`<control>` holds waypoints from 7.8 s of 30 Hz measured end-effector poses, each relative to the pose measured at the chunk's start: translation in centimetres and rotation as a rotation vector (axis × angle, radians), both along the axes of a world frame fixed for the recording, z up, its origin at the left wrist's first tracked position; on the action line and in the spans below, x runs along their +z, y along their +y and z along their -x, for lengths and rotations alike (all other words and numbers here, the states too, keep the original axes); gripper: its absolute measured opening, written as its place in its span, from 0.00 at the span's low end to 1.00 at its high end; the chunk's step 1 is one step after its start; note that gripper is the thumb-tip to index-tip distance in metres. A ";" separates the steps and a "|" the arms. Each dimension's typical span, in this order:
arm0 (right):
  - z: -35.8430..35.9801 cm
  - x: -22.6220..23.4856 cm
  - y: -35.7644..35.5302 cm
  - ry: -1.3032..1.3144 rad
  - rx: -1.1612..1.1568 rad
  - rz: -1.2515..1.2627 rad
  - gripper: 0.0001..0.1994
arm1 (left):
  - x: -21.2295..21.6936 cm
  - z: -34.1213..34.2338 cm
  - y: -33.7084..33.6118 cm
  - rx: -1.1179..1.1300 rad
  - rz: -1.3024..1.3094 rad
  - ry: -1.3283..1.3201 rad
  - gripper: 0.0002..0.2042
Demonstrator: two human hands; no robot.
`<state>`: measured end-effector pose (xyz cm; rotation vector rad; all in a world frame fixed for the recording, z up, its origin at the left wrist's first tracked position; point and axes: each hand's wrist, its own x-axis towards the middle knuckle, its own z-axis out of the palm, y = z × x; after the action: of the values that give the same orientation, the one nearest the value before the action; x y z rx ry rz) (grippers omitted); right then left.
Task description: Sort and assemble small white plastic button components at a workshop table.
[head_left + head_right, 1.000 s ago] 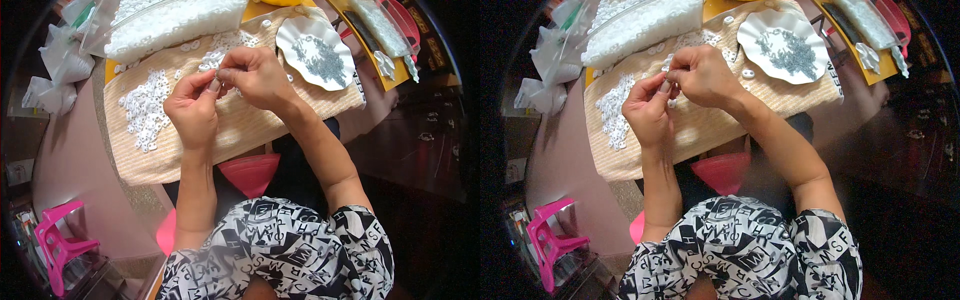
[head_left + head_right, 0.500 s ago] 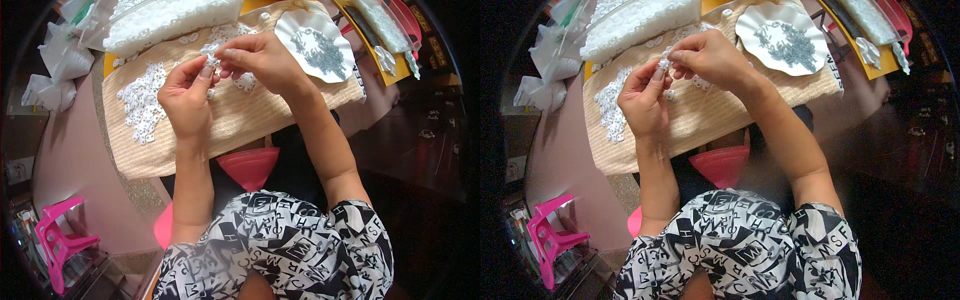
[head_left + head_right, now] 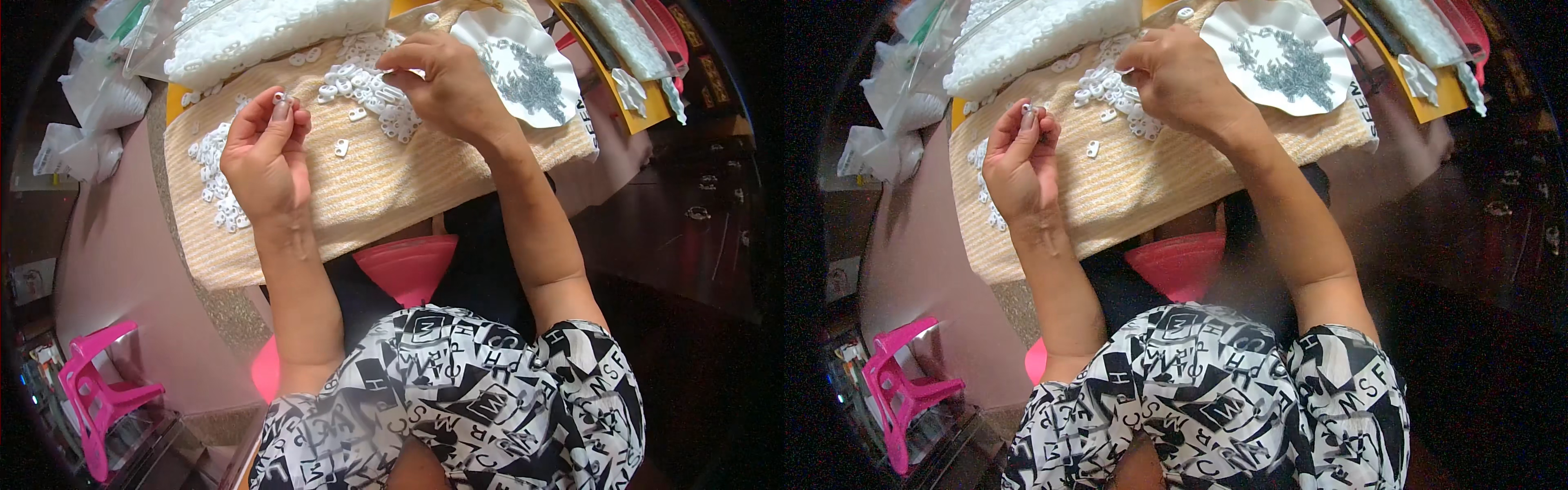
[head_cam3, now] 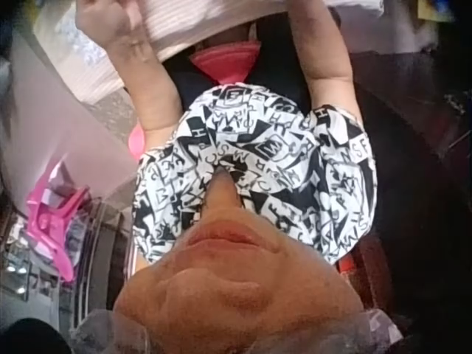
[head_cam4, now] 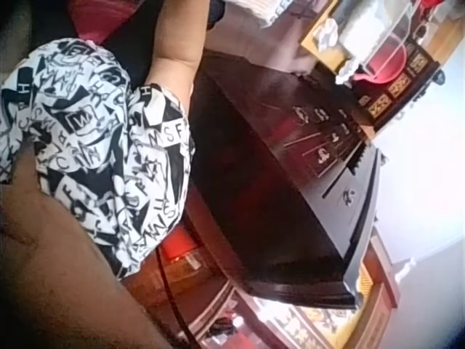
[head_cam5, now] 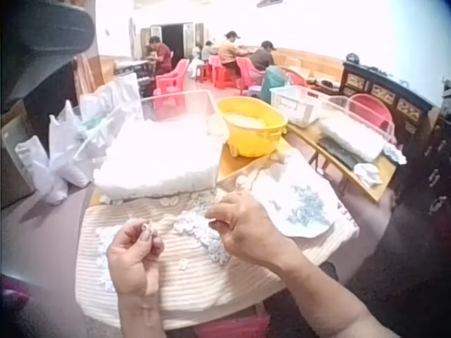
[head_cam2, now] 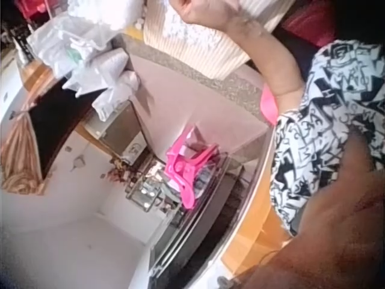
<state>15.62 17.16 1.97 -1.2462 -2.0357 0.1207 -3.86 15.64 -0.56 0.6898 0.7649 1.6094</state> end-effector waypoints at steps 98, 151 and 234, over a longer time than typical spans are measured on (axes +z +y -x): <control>1.0 0.7 -0.5 0.908 0.437 0.873 0.12 | 0.1 -2.3 -0.9 -0.262 -0.089 -0.129 0.09; 1.8 1.2 -1.5 0.868 0.350 0.619 0.07 | 0.3 -3.2 -1.5 -0.205 -0.089 0.042 0.10; 0.5 1.7 -1.7 1.000 0.501 0.828 0.05 | 0.1 -2.9 -1.6 -0.241 -0.417 0.351 0.16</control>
<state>15.16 15.48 3.65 -0.7608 -1.3172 1.5979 -0.95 14.08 -0.48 1.3404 0.5670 1.4533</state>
